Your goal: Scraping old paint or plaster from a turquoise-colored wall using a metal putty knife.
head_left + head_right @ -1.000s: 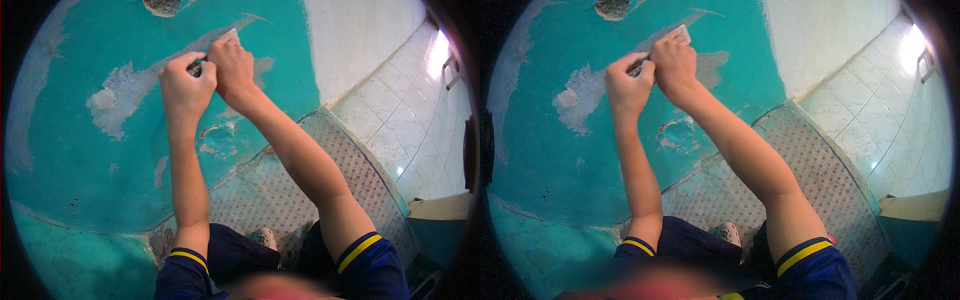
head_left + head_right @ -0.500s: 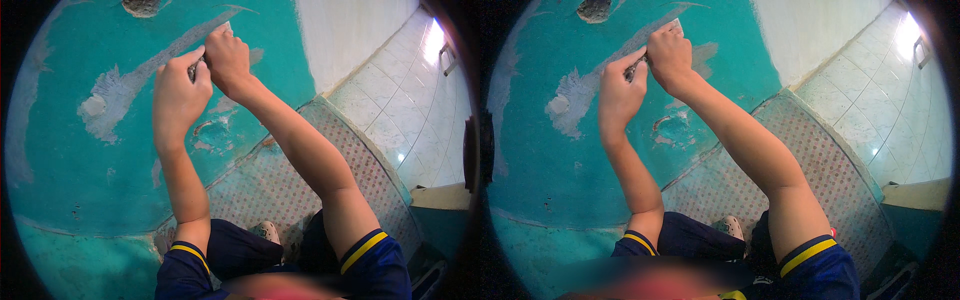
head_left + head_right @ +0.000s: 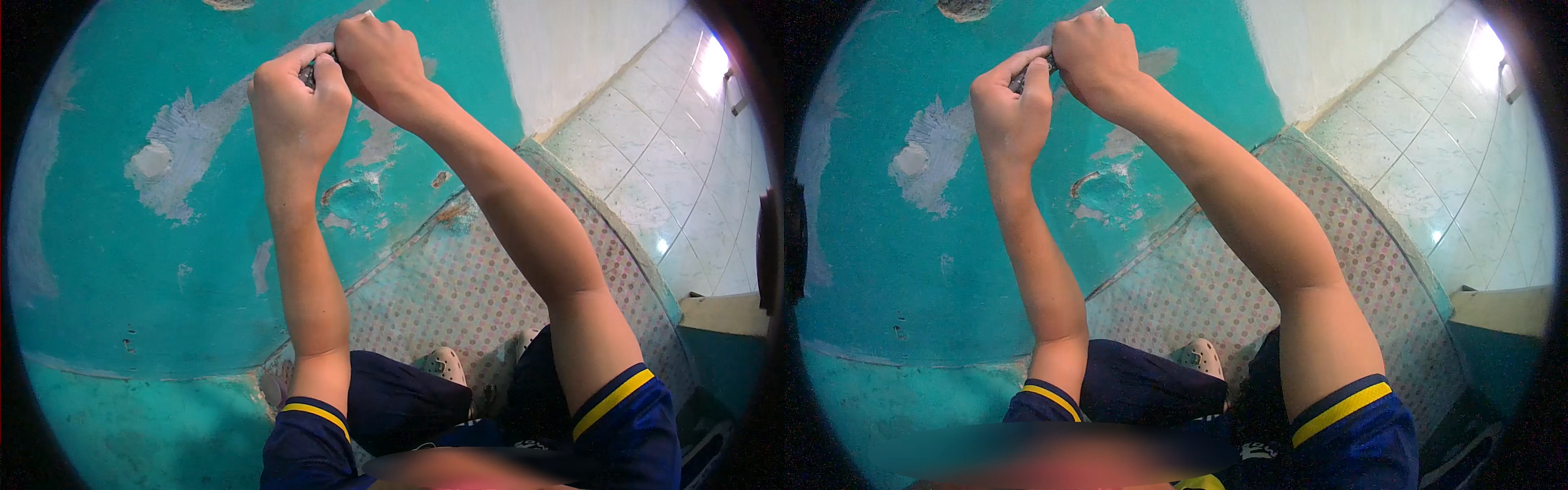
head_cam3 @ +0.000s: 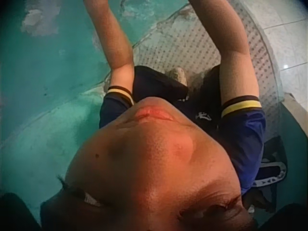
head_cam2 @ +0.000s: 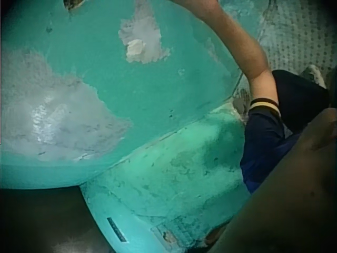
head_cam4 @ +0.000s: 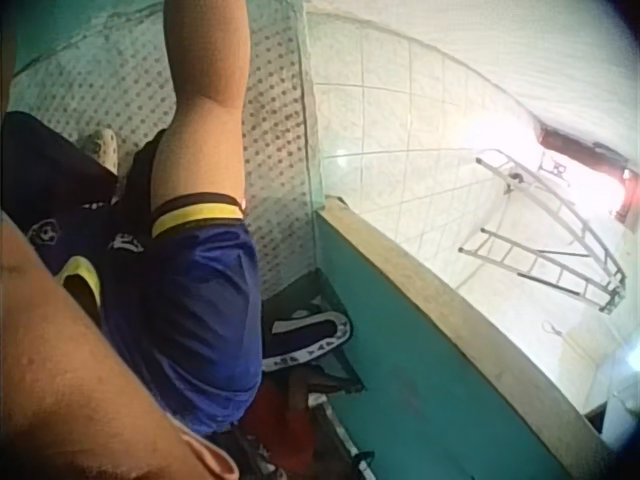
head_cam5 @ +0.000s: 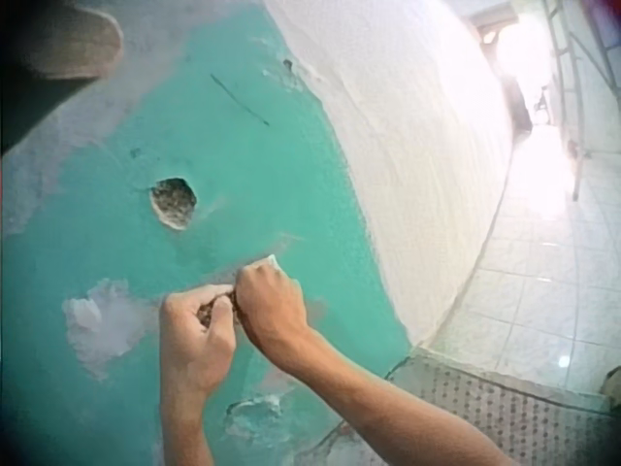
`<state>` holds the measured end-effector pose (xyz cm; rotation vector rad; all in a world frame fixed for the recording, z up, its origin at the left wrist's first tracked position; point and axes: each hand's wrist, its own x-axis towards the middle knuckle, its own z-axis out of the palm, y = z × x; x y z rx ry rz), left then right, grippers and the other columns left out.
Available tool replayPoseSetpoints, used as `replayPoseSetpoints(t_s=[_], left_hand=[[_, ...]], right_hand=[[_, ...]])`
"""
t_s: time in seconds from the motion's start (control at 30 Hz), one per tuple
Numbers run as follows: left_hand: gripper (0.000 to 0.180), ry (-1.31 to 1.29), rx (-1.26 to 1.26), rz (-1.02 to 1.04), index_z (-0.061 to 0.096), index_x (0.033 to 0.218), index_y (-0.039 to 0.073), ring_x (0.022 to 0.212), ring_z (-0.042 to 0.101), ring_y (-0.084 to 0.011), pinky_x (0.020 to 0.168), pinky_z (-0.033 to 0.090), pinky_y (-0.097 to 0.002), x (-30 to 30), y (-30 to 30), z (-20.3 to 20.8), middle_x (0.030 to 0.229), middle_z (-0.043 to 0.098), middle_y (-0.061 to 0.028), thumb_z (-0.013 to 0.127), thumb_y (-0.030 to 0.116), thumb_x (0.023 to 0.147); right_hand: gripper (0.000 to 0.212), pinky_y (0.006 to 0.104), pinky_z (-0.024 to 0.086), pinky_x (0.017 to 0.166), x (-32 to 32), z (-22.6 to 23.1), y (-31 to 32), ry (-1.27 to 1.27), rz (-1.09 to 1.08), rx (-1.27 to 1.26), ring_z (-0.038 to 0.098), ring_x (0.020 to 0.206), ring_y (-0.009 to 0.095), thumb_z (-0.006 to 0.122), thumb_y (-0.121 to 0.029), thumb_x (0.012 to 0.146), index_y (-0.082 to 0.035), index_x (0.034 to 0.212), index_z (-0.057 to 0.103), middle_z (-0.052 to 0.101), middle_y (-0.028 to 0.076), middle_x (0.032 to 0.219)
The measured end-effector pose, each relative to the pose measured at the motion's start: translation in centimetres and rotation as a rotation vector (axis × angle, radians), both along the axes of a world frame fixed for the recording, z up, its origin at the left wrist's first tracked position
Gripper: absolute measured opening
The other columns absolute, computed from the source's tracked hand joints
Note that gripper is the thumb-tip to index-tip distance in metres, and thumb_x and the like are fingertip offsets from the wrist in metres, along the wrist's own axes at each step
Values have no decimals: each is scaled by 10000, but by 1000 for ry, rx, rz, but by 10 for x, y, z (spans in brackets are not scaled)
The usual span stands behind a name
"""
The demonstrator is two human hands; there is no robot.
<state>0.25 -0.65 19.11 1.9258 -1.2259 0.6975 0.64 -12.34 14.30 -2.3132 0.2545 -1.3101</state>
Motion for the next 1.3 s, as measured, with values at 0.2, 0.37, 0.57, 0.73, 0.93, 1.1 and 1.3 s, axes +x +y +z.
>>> replayPoseSetpoints(t_s=[0.2,0.37,0.57,0.73,0.93,1.1,1.3], left_hand=[[259,-38,-55,19,702,934,-51,581,631,-259,574,478,-347,15,4,-9,695,666,-181,520,85,810],[287,-49,-35,-56,687,1056,-57,638,633,-179,628,492,-333,20,-20,-42,744,692,-159,560,138,888],[294,-134,197,94,674,1109,-28,695,672,-259,659,495,-353,-1,-1,-27,792,686,-215,537,149,919],[244,17,106,104,684,1010,-28,675,612,-192,643,478,-340,13,4,-16,761,670,-143,533,143,923],[222,54,156,42,692,970,-25,586,507,-85,545,414,-284,9,-4,-8,660,600,-45,567,149,912],[213,39,102,90,684,921,-38,564,557,-173,549,433,-320,1,1,6,639,608,-102,592,151,883],[240,105,61,41,702,947,-31,579,520,-80,550,432,-281,12,-16,-4,658,610,-42,610,181,881]], right_hand=[[143,446,547,587,-4,7,-5,87,51,-131,676,728,383,661,-95,705,44,705,625,660,231,810],[275,444,551,645,6,-17,-28,18,-123,-17,667,834,399,620,-93,767,128,925,585,643,295,926],[303,461,544,613,14,-25,-19,-186,-19,-42,657,755,443,605,-75,803,201,917,551,625,332,890],[264,443,538,580,12,-3,-12,-99,11,-31,663,728,412,648,-89,787,171,804,601,630,298,802],[192,430,516,526,9,-5,-21,-17,98,14,651,655,383,635,-56,788,110,692,628,598,287,736],[202,430,507,517,6,11,-17,-130,116,-39,645,622,386,644,-63,777,104,664,624,585,292,673],[197,409,498,500,8,2,-33,-181,64,-139,642,595,360,640,-60,775,105,668,630,593,275,670]])
